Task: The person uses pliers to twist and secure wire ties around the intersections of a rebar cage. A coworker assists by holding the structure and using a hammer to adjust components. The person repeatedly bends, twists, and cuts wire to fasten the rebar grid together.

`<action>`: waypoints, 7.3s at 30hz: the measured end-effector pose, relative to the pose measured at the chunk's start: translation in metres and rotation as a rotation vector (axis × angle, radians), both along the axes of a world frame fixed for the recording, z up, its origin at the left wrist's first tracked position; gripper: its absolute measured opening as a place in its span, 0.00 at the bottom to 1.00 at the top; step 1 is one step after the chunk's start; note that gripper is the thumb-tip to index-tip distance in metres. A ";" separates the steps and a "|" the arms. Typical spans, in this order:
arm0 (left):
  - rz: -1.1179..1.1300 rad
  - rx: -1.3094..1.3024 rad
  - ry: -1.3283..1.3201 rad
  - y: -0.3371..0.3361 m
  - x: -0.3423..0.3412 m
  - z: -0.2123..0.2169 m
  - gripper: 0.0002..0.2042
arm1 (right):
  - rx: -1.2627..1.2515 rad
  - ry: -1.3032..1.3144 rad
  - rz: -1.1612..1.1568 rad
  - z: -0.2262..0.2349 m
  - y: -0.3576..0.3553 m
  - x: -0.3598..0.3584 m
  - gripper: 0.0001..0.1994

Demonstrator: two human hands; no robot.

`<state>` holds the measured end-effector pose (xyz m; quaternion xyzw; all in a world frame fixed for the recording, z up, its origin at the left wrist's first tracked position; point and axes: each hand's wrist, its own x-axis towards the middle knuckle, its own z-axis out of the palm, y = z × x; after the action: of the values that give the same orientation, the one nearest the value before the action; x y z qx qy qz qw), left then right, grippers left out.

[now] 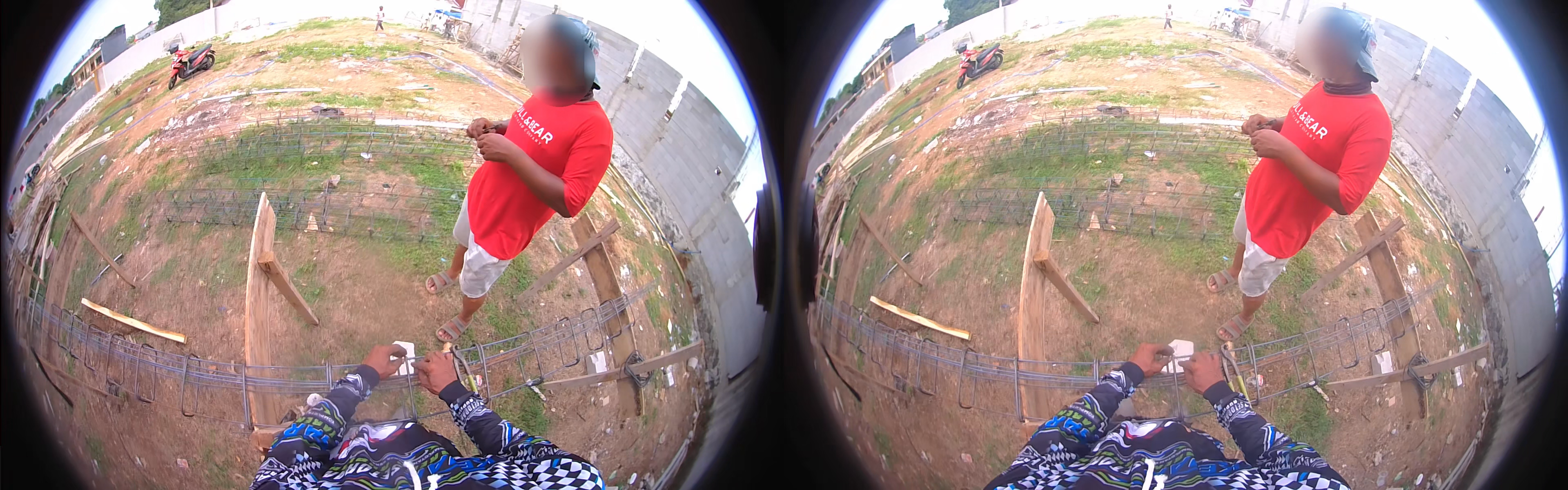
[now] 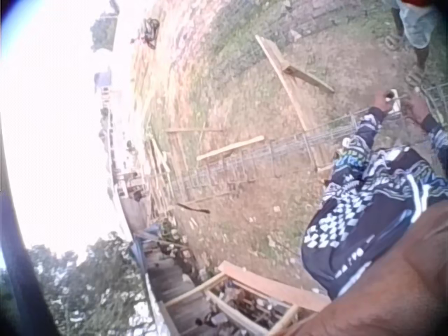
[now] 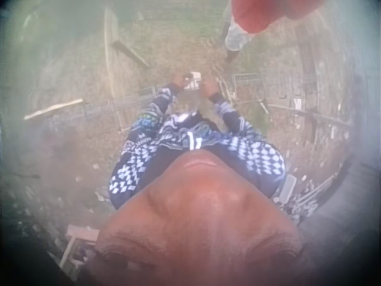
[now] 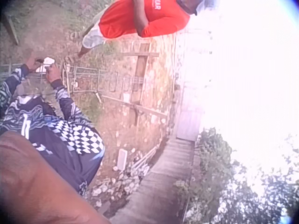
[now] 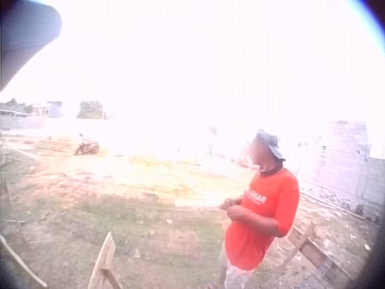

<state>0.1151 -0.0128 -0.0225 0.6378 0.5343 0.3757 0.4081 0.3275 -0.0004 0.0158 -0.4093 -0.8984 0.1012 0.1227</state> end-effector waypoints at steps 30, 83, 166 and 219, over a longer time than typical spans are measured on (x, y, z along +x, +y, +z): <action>0.020 -0.129 0.065 0.018 0.002 -0.024 0.13 | -0.041 -0.171 0.457 0.038 0.067 -0.046 0.11; 0.375 -0.172 0.180 0.000 0.036 0.025 0.19 | -0.120 0.052 -0.560 -0.007 -0.046 0.092 0.21; 0.040 -0.268 0.137 0.007 -0.006 0.021 0.22 | -0.484 -1.766 1.343 0.065 0.232 -0.187 0.28; -0.027 -0.280 0.196 0.024 0.014 0.041 0.16 | -0.665 -1.299 0.556 0.158 0.160 -0.068 0.18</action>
<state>0.1292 0.0111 0.0188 0.6153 0.6100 0.2284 0.4439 0.2598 0.1600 0.1740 -0.1614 -0.7823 0.1321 -0.5870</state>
